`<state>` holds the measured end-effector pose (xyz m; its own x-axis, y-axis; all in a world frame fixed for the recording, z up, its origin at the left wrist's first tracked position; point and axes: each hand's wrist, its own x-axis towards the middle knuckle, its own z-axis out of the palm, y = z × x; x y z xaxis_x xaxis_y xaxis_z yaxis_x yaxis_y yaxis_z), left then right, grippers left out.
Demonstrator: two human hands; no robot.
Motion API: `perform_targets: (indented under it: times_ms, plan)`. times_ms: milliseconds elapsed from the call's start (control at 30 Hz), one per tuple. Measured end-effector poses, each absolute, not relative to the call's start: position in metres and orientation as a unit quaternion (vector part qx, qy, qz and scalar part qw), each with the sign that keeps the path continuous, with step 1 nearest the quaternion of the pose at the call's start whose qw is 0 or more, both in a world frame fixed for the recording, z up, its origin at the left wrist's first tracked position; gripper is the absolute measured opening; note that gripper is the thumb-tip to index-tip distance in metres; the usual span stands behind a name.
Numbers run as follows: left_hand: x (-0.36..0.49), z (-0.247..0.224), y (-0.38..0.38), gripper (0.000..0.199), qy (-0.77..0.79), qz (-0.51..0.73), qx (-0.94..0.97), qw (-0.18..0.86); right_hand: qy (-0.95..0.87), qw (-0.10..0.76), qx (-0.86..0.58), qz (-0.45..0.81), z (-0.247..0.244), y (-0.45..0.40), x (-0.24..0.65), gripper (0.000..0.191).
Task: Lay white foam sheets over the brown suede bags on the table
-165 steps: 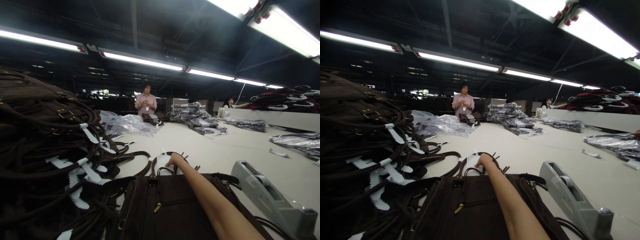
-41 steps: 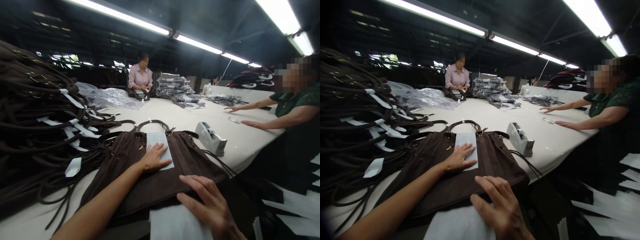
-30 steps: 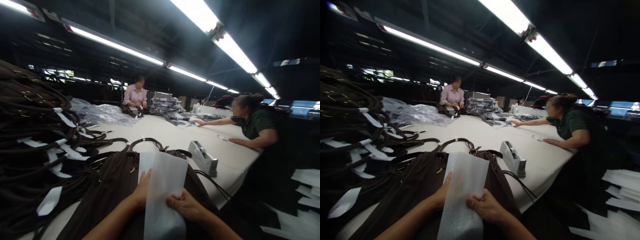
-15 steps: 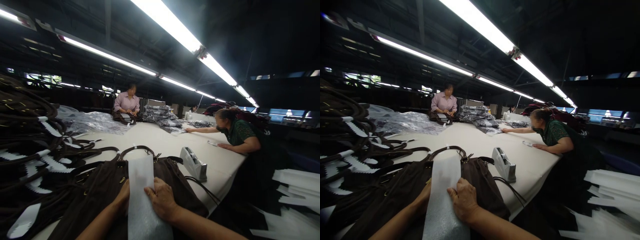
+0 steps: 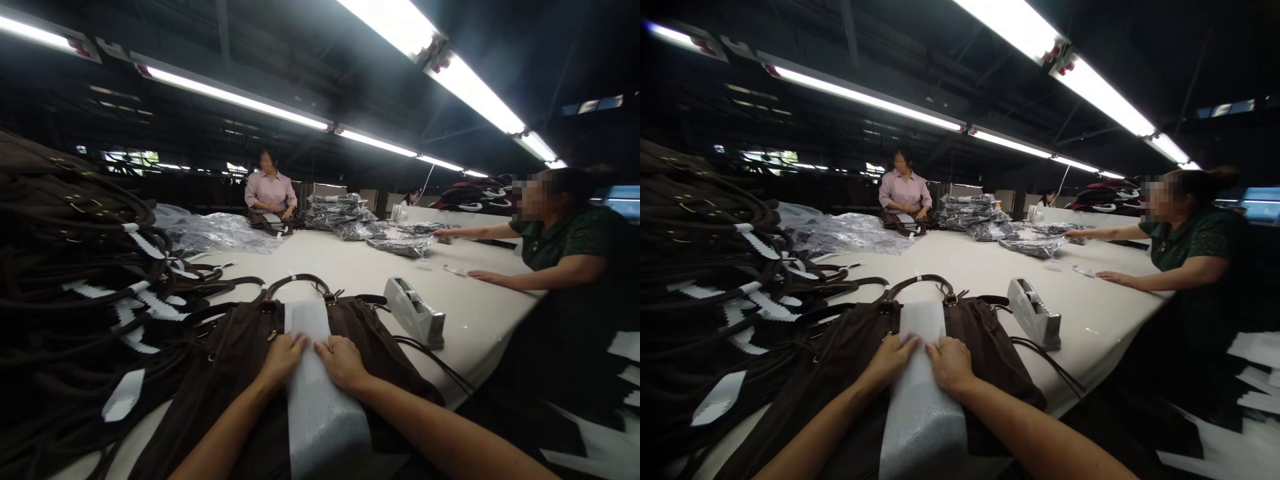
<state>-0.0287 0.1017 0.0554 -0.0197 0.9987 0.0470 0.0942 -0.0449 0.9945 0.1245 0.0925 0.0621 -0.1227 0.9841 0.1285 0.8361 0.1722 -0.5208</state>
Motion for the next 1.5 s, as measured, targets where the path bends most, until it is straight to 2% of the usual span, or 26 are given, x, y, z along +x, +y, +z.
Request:
perform_targets:
  times_ms: [167,267,367,433,533,633,800,1033,1200,1333,1500]
  plan:
    - [-0.033,0.039,0.110,0.031,0.554,0.497,0.517,0.422,-0.652,0.387,-0.602,0.251,0.054,0.085,0.140,0.044]
    - [-0.034,0.040,0.106,0.032,0.560,0.497,0.508,0.426,-0.606,0.425,-0.600,0.304,0.050,0.077,0.155,0.041]
    - [-0.036,0.045,0.101,0.035,0.562,0.492,0.499,0.440,-0.638,0.391,-0.584,0.315,0.048,0.068,0.164,0.031]
    - [-0.038,0.047,0.101,0.039,0.567,0.489,0.490,0.448,-0.619,0.357,-0.589,0.378,0.049,0.066,0.165,0.031]
    - [-0.041,0.046,0.104,0.043,0.577,0.480,0.481,0.454,-0.589,0.312,-0.581,0.467,0.050,0.071,0.162,0.035]
    - [-0.043,0.043,0.108,0.045,0.583,0.467,0.481,0.459,-0.586,0.312,-0.560,0.495,0.050,0.078,0.155,0.043]
    - [-0.043,0.044,0.109,0.050,0.583,0.451,0.488,0.468,-0.567,0.377,-0.549,0.485,0.046,0.078,0.147,0.036]
    - [-0.037,0.061,0.101,0.047,0.572,0.467,0.494,0.458,-0.596,0.301,-0.513,0.539,0.055,0.058,0.160,0.021]
    - [-0.033,0.054,0.112,0.045,0.590,0.437,0.517,0.441,-0.605,0.298,-0.547,0.497,0.054,0.054,0.167,0.022]
    - [-0.032,0.045,0.125,0.039,0.593,0.414,0.553,0.414,-0.598,0.266,-0.556,0.513,0.056,0.057,0.170,0.022]
    - [-0.034,0.041,0.131,0.033,0.633,0.373,0.594,0.327,-0.611,0.247,-0.536,0.528,0.060,0.057,0.174,0.023]
